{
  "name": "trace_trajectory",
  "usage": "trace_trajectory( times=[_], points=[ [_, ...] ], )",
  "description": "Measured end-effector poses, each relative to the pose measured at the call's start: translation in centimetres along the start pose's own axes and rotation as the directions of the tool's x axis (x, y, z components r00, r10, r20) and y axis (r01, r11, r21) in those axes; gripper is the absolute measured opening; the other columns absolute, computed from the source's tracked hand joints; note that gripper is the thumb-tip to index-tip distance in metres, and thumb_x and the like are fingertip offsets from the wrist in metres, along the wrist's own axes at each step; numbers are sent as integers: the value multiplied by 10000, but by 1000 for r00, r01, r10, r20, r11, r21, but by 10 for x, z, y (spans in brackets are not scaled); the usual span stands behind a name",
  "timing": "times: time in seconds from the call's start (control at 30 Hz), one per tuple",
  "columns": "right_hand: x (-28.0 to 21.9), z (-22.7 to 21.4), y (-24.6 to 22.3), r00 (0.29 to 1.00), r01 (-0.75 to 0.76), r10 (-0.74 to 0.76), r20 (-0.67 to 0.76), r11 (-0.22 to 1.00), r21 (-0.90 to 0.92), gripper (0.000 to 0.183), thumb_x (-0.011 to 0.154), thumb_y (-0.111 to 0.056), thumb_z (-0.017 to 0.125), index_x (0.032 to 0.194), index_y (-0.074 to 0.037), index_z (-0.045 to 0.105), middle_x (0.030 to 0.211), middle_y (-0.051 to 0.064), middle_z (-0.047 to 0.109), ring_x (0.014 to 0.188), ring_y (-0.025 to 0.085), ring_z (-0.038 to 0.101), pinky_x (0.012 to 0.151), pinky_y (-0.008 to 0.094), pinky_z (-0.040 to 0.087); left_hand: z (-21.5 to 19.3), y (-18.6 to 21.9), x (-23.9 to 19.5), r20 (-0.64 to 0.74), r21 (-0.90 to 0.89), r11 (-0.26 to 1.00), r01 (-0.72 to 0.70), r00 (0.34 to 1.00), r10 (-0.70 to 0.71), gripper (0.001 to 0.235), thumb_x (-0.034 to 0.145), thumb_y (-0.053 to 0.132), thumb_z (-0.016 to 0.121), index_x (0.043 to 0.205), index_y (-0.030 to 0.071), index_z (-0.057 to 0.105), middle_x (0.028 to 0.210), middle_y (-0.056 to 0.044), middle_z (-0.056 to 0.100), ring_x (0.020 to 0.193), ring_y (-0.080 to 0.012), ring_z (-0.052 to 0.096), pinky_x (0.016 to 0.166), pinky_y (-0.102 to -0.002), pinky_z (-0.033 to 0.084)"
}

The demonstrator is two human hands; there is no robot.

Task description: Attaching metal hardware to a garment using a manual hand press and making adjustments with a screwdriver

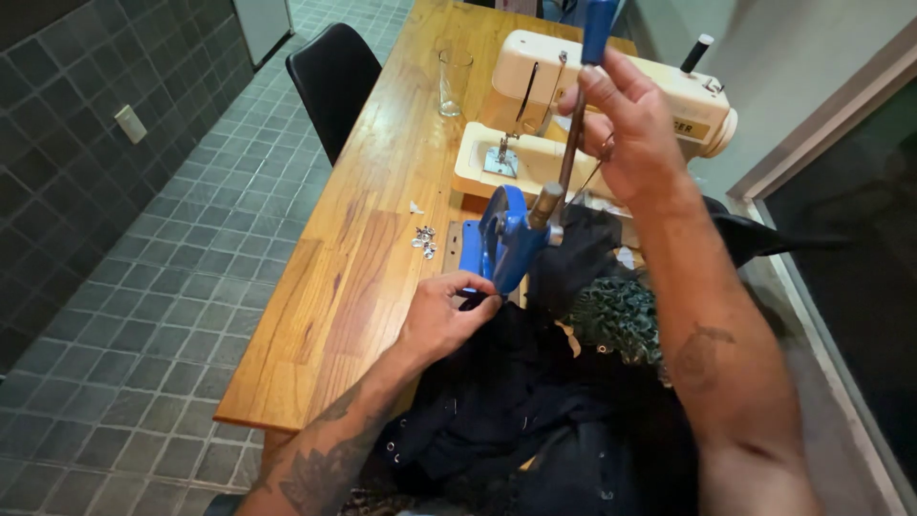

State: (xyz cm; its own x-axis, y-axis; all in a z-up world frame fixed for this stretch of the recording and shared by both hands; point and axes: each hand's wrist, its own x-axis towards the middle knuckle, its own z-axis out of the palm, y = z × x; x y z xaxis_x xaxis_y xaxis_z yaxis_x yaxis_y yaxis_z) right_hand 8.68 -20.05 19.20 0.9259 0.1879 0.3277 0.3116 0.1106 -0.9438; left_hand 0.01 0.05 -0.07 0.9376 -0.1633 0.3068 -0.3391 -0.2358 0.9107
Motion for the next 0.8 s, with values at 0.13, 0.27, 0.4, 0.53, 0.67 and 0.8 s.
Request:
trace_trajectory(
  times=[0.13, 0.27, 0.4, 0.53, 0.67, 0.8],
  points=[
    [-6, 9, -13, 994, 94, -94, -52, 996, 2, 559, 954, -203, 687, 1464, -53, 516, 1000, 5, 523, 873, 127, 635, 925, 270, 612, -1, 5, -1, -17, 17, 1000, 19, 1000, -19, 158, 807, 305, 751, 871, 169, 801, 872, 32, 796, 847, -86, 727, 794, -234, 522],
    [-16, 9, -14, 969, 248, -248, 1, 969, -4, 465, 1015, -144, 663, 1450, -65, 516, 982, 24, 597, 875, 134, 654, 879, 249, 602, -2, 8, -1, -17, -44, 999, 12, 1000, -13, 127, 811, 263, 748, 824, 149, 801, 831, 38, 793, 823, -68, 723, 798, -225, 528],
    [-38, 13, -27, 959, 272, -280, -40, 951, -147, 463, 1036, -184, 644, 1464, -79, 500, 952, 1, 598, 933, 164, 666, 918, 282, 615, -1, 7, -2, -11, -65, 998, 9, 1000, -10, 105, 810, 242, 756, 798, 145, 793, 807, 45, 784, 797, -53, 709, 783, -217, 527],
    [-52, 12, -26, 930, 362, -366, 13, 913, -188, 515, 1021, -256, 691, 1463, -77, 496, 1010, 39, 648, 927, 150, 689, 618, 182, 478, 0, 6, -1, -14, -68, 996, 51, 999, -52, 108, 797, 240, 758, 800, 142, 802, 803, 47, 789, 791, -42, 708, 770, -207, 520],
    [-60, 16, -29, 927, 372, -374, 1, 921, -114, 460, 1033, -163, 682, 1445, -68, 501, 1034, 55, 678, 939, 148, 700, 641, 157, 524, -6, 6, -1, 22, -66, 997, 38, 999, -37, 124, 820, 254, 766, 840, 139, 809, 842, 29, 798, 821, -62, 717, 793, -222, 531],
    [-62, 16, -38, 914, 405, -405, 35, 900, -160, 444, 1006, -206, 717, 1383, -63, 531, 1080, 31, 675, 911, 93, 645, 599, 158, 466, -3, -8, 2, 44, -12, 999, 46, 998, -45, 155, 827, 263, 794, 929, 149, 817, 930, 16, 814, 894, -84, 732, 815, -233, 526]
  ],
)
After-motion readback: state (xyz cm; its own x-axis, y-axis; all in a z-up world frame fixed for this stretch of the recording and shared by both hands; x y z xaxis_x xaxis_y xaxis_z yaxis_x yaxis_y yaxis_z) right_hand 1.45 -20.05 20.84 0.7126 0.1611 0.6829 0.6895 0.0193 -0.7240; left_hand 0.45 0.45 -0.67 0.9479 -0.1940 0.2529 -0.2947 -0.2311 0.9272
